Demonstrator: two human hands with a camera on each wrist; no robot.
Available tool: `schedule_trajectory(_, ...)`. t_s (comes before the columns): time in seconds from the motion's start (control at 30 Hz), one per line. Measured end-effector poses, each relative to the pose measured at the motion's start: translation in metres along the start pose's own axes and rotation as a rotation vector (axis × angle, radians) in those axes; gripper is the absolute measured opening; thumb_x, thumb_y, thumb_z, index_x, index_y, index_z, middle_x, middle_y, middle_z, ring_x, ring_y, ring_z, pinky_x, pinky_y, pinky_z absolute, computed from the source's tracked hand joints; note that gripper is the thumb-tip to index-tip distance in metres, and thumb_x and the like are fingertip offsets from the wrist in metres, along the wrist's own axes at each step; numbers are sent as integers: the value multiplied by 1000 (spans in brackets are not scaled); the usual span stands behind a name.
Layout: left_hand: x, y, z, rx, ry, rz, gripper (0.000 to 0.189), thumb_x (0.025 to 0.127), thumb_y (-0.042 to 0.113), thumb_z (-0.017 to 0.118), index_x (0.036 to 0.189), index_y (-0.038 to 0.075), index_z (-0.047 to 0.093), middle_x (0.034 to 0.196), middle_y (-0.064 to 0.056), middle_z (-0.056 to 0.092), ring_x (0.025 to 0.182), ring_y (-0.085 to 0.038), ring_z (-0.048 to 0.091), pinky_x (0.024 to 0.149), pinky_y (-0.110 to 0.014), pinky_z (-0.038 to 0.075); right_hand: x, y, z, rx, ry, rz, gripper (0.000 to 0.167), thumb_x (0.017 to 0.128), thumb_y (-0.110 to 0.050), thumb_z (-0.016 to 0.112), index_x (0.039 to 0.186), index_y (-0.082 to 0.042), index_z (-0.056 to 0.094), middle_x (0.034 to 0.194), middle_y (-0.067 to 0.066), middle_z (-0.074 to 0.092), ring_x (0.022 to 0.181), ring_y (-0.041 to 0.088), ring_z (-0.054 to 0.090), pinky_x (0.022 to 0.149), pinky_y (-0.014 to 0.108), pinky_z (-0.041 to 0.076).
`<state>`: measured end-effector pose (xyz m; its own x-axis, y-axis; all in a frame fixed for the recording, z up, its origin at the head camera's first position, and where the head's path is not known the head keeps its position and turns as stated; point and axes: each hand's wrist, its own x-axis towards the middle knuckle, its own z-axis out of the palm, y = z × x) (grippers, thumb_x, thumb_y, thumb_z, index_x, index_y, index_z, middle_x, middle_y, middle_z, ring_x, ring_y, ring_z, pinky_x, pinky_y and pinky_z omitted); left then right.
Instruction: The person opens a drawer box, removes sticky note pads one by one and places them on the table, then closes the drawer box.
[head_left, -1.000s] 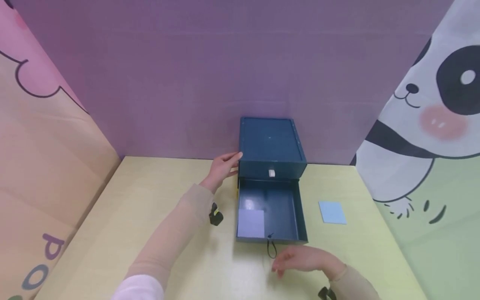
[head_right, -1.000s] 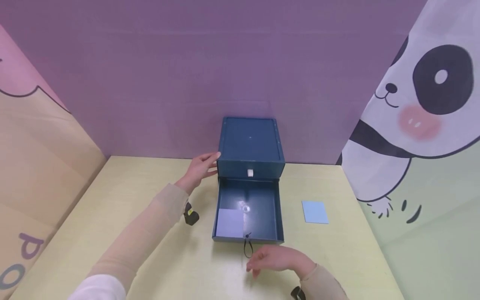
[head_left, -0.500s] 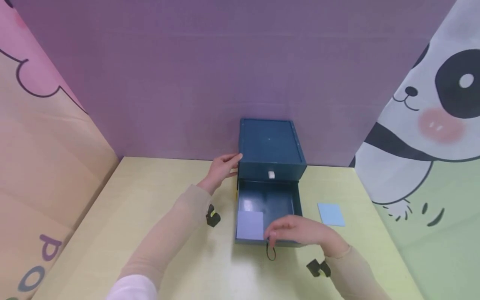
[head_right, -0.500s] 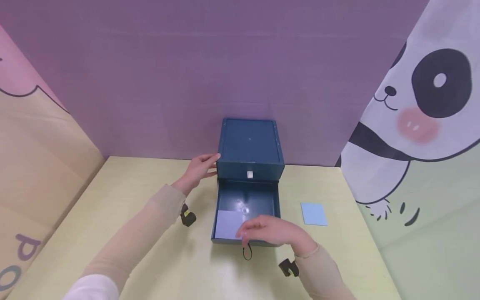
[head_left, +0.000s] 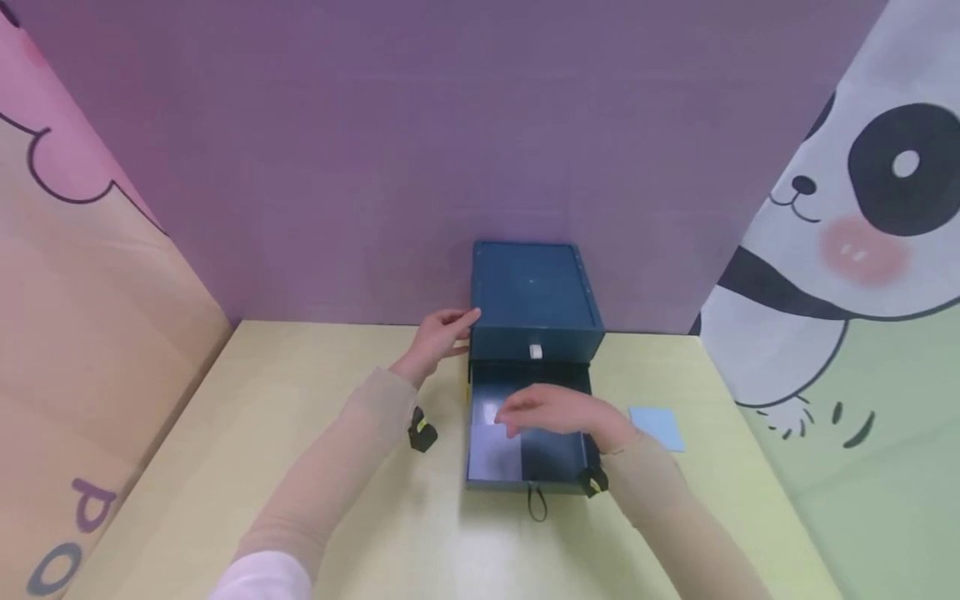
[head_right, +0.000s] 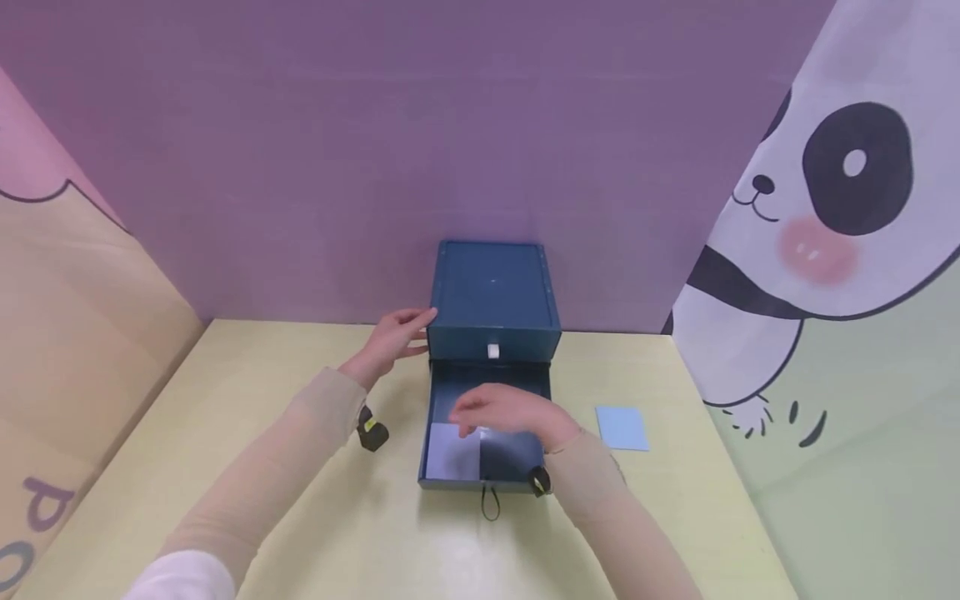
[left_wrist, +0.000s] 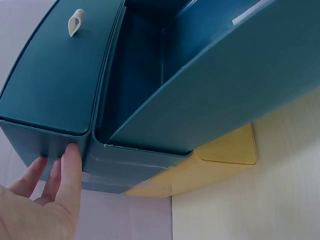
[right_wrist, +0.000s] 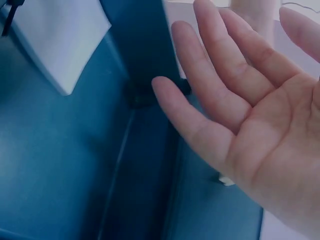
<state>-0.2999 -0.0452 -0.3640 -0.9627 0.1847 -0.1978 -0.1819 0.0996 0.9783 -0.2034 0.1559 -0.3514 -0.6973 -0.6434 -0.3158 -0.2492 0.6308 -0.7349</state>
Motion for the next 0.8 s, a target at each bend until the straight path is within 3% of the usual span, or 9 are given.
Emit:
schedule_trajectory(0.3,3,1,-2,7,-4,-35,60,89,37,65,134,2,48,133,-15,53,116,-30,56,93,-41,53,30,14,-3,-23,-14,109,32,97,-27,52,117,-6,64,99,1,68,90,13,62,92,38,51)
schedule_trajectory(0.53,5,0,-2,-9,13,-42,57,88,36,66,133,4,50,132,-14,55,114,-29,57,92,-41,53,49,27,-2,-89,-35,81,29,95,-25,54,111,-5,66,94,4,69,83,11,61,83,29,52)
schedule_trajectory(0.8,7,-3,0,-18,15,-46,56,88,37,67,132,5,52,132,-13,56,115,-28,57,92,-40,53,59,36,3,-146,-64,121,23,89,-22,65,109,-9,67,98,0,68,84,10,59,80,26,53)
